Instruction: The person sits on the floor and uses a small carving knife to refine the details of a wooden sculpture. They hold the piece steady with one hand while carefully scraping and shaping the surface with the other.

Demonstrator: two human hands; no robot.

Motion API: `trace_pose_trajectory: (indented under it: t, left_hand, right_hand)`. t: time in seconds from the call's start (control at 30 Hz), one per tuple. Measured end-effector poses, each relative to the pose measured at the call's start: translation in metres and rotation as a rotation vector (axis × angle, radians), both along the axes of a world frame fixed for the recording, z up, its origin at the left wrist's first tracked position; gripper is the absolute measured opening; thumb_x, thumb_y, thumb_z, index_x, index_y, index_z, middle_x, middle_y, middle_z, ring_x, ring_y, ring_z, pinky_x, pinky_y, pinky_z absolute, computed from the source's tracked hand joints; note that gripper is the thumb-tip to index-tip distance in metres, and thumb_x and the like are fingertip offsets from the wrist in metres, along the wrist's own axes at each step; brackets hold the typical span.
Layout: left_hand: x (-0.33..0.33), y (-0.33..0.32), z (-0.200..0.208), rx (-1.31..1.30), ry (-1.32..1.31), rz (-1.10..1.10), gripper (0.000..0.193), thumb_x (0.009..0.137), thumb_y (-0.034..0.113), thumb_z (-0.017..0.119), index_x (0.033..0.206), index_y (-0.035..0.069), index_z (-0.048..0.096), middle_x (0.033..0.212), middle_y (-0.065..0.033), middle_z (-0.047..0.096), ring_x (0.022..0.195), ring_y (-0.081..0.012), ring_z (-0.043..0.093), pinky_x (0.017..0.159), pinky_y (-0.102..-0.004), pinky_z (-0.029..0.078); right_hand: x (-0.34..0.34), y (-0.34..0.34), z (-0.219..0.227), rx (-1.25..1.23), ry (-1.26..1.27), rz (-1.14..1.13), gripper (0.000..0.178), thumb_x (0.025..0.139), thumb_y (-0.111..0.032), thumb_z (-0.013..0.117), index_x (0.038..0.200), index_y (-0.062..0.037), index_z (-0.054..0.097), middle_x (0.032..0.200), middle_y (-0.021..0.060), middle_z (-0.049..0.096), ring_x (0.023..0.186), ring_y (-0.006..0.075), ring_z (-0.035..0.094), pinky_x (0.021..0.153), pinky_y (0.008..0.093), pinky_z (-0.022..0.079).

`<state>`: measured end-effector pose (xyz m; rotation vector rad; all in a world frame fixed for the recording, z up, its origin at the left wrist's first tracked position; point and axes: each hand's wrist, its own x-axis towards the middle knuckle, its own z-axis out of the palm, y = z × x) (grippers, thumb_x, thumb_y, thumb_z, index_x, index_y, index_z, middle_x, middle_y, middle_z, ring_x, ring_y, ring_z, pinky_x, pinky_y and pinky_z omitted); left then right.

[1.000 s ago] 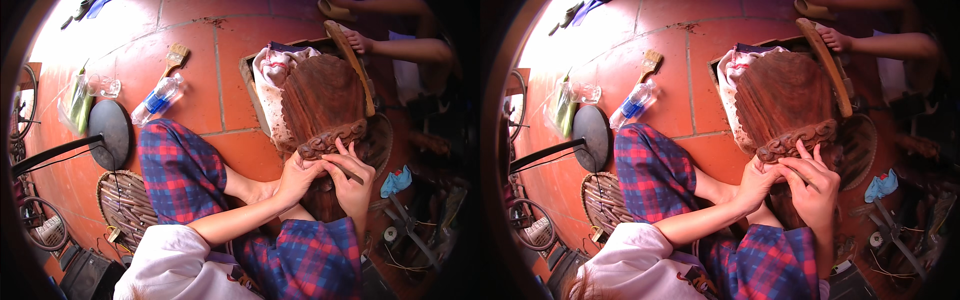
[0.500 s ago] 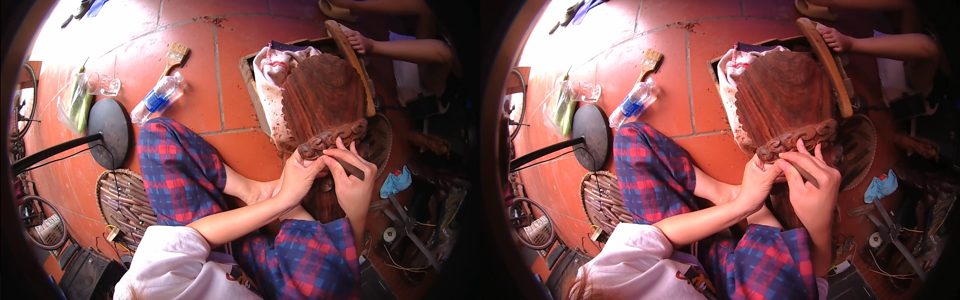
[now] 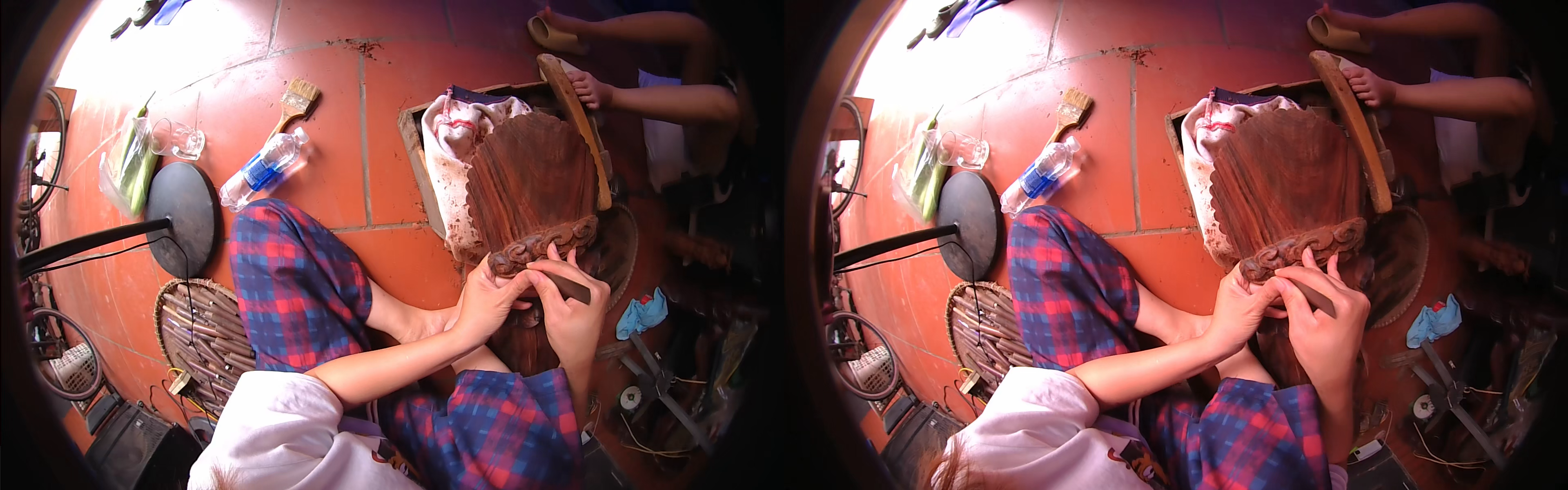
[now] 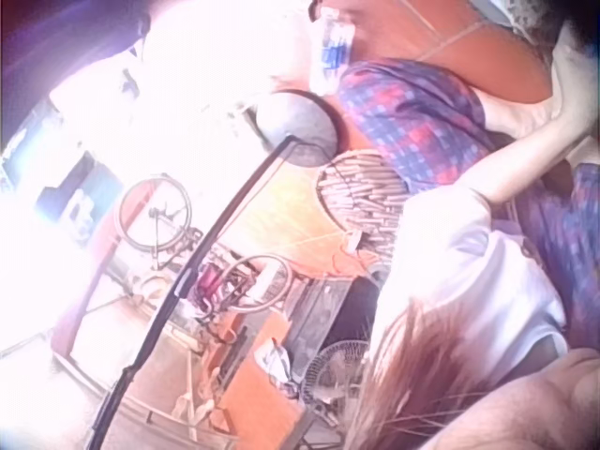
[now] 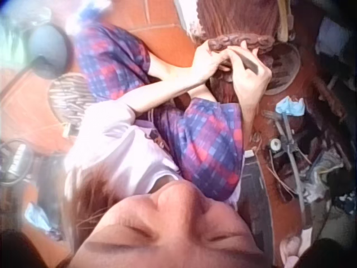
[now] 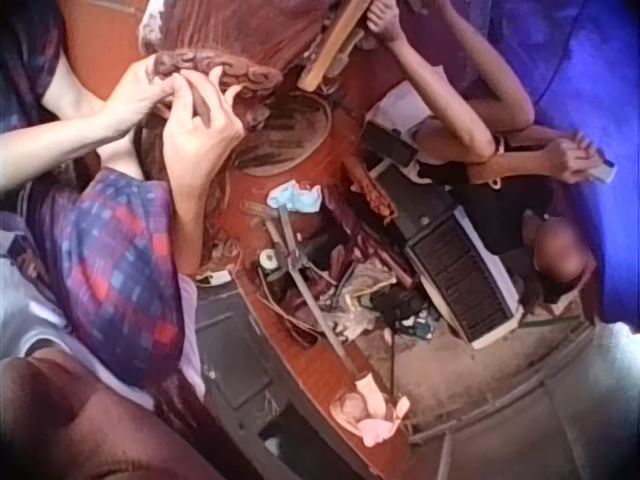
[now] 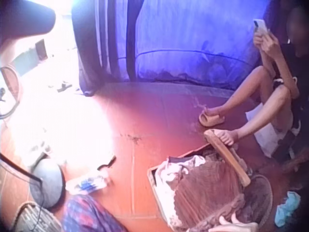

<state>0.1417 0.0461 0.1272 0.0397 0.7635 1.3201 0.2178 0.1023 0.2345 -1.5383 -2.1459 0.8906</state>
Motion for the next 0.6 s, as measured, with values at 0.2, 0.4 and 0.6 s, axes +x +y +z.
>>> trace_pose_trajectory:
  t: [0.2,0.4,0.6]
  left_hand:
    - [0.009,-0.004,-0.011,0.064,-0.034,0.124,0.039,0.092,0.025,0.070,0.119,0.004,0.051,0.107,-0.0059,0.069,0.091,-0.0117,0.068,0.066,-0.0222,0.057]
    - [0.017,-0.003,-0.006,-0.018,0.029,0.121,0.037,0.094,0.021,0.068,0.120,0.003,0.050,0.106,-0.0049,0.069,0.089,-0.0107,0.067,0.072,-0.0238,0.057]
    - [0.005,-0.006,-0.003,0.029,-0.050,0.112,0.037,0.093,0.022,0.070,0.119,0.004,0.052,0.106,-0.0044,0.068,0.086,-0.0090,0.067,0.071,-0.0230,0.057]
  right_hand:
    - [-0.005,-0.002,0.001,0.076,-0.023,0.081,0.007,0.084,-0.001,0.069,0.090,0.0018,0.070,0.082,0.0143,0.070,0.106,0.0405,0.066,0.104,0.0581,0.039]
    - [-0.004,0.000,0.003,-0.027,0.032,-0.026,0.006,0.084,-0.002,0.069,0.089,0.0014,0.070,0.084,0.0141,0.070,0.109,0.0416,0.065,0.105,0.0587,0.037]
    - [0.000,-0.002,-0.002,0.025,-0.028,0.073,0.006,0.085,-0.001,0.068,0.090,0.0016,0.069,0.083,0.0148,0.070,0.107,0.0418,0.065,0.105,0.0581,0.039]
